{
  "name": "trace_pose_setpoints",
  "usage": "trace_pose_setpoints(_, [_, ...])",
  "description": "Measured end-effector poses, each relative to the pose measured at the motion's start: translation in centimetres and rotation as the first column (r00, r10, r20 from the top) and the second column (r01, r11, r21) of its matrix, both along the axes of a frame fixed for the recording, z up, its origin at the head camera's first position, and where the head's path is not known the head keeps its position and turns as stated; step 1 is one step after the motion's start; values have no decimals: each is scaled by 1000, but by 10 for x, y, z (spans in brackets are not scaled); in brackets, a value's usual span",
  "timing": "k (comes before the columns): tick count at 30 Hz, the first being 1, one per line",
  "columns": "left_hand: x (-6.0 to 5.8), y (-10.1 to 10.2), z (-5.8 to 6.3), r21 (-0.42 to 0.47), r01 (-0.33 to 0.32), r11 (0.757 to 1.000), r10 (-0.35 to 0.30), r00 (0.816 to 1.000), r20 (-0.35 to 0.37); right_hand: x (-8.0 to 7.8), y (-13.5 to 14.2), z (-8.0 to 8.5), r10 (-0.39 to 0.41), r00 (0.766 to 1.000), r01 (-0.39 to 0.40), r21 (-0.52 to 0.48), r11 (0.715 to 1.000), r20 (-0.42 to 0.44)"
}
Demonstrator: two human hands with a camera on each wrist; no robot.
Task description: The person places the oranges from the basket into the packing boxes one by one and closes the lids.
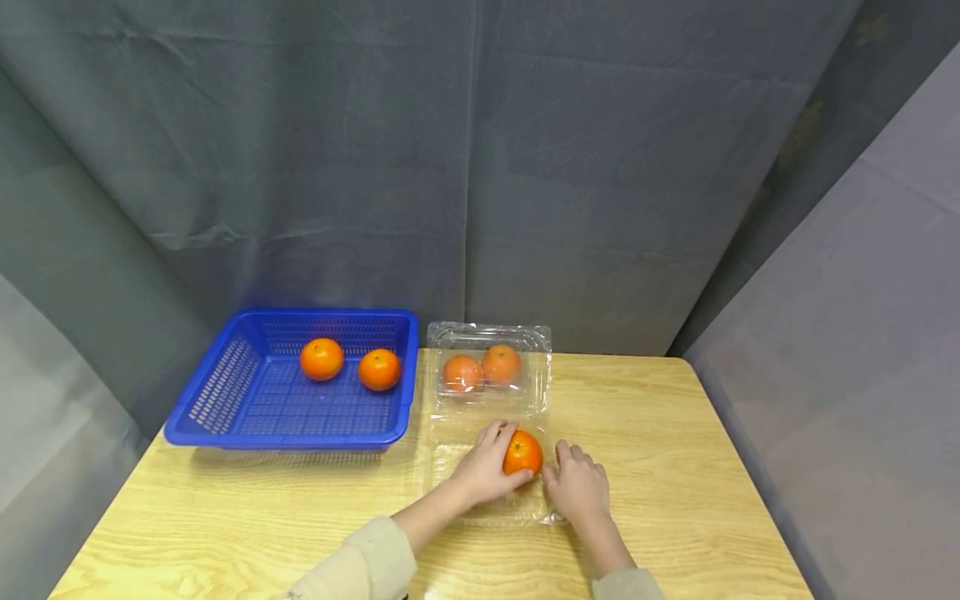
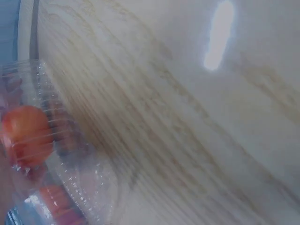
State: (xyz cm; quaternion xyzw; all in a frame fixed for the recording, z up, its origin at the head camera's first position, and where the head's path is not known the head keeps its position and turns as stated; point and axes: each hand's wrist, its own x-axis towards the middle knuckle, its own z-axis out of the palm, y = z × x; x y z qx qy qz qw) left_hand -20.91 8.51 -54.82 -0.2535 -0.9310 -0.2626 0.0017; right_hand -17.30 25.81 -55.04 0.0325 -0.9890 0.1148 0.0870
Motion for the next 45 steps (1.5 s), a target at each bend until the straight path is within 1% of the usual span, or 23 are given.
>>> trace_pose_setpoints(2, [-1, -3, 5, -5, 21, 1000, -21, 999, -38, 0, 0, -1, -3, 1000, 3, 0, 1000, 1])
trace_pose_setpoints(4, [-3, -7, 12, -11, 51, 999, -52, 993, -104, -1, 0, -1, -6, 1000, 6, 0, 1000, -3])
trace_pose_setpoints(5, [-4, -10, 15, -15, 73, 997, -74, 985, -154, -1, 0, -1, -9, 1000, 9, -2, 1000, -4])
trace_pose_setpoints(6, [-5, -12, 19, -21, 92, 996, -95, 973, -212, -1, 0, -1, -11, 1000, 11, -3, 1000, -4])
trace_pose_setpoints(7, [-7, -15, 22, -24, 113, 993, -115, 955, -275, -1, 0, -1, -14, 1000, 14, -6, 1000, -4])
trace_pose_setpoints(8, [-10, -18, 25, -30, 128, 991, -130, 932, -339, -1, 0, -2, -16, 1000, 16, -8, 1000, -4])
trace_pose_setpoints(9, [-12, -21, 28, -36, 140, 990, -142, 904, -402, -1, 0, -1, -17, 1000, 17, -11, 1000, -4])
trace_pose_setpoints(11, [-17, -27, 33, -59, 149, 987, -158, 841, -517, -1, 0, -2, -20, 1000, 20, -15, 1000, -1])
trace_pose_setpoints(13, [-22, -32, 38, -84, 141, 986, -163, 788, -593, -1, 0, -2, -20, 1000, 20, -15, 1000, 3])
trace_pose_setpoints(15, [-27, -39, 44, -118, 117, 986, -165, 747, -644, -1, 0, -2, -20, 1000, 20, -14, 1000, 6])
trace_pose_setpoints(17, [-31, -46, 50, -141, 91, 986, -163, 716, -679, -1, 0, -3, -20, 1000, 20, -14, 1000, 8])
trace_pose_setpoints(18, [-34, -49, 52, -148, 77, 986, -159, 706, -690, -2, 0, -3, -20, 1000, 20, -14, 1000, 7])
trace_pose_setpoints(20, [-39, -56, 56, -149, 51, 987, -143, 693, -706, -2, 0, -3, -20, 1000, 20, -17, 1000, 8])
trace_pose_setpoints(21, [-41, -60, 58, -143, 40, 989, -131, 690, -712, -1, 0, -3, -20, 1000, 20, -18, 1000, 7])
trace_pose_setpoints(23, [-47, -68, 60, -127, 20, 992, -105, 687, -719, -1, 0, -3, -19, 1000, 19, -19, 1000, 7])
trace_pose_setpoints(27, [-57, -83, 62, -86, -38, 996, -34, 702, -711, -1, 0, -3, -21, 1000, 21, -21, 1000, 9])
trace_pose_setpoints(30, [-64, -94, 62, -69, -109, 992, 30, 718, -695, -1, -1, -2, -23, 1000, 23, -24, 999, 9])
trace_pose_setpoints(33, [-71, -105, 62, -69, -186, 980, 94, 741, -665, -1, -1, -1, -20, 1000, 20, -27, 999, 5])
trace_pose_setpoints(35, [-74, -111, 62, -77, -226, 971, 129, 767, -629, -1, -1, 0, -17, 1000, 17, -29, 999, 6])
trace_pose_setpoints(38, [-78, -120, 62, -85, -262, 961, 167, 801, -575, 0, -2, 1, -12, 1000, 12, -33, 999, 7])
trace_pose_setpoints(40, [-80, -126, 60, -95, -282, 955, 187, 819, -543, 0, -2, 1, -9, 1000, 10, -33, 999, 9])
trace_pose_setpoints(41, [-81, -128, 59, -95, -289, 952, 198, 826, -527, 0, -1, 1, -9, 1000, 9, -32, 999, 10])
trace_pose_setpoints(45, [-86, -138, 55, -115, -322, 940, 227, 840, -492, 0, -1, 2, -6, 1000, 6, -29, 1000, 17])
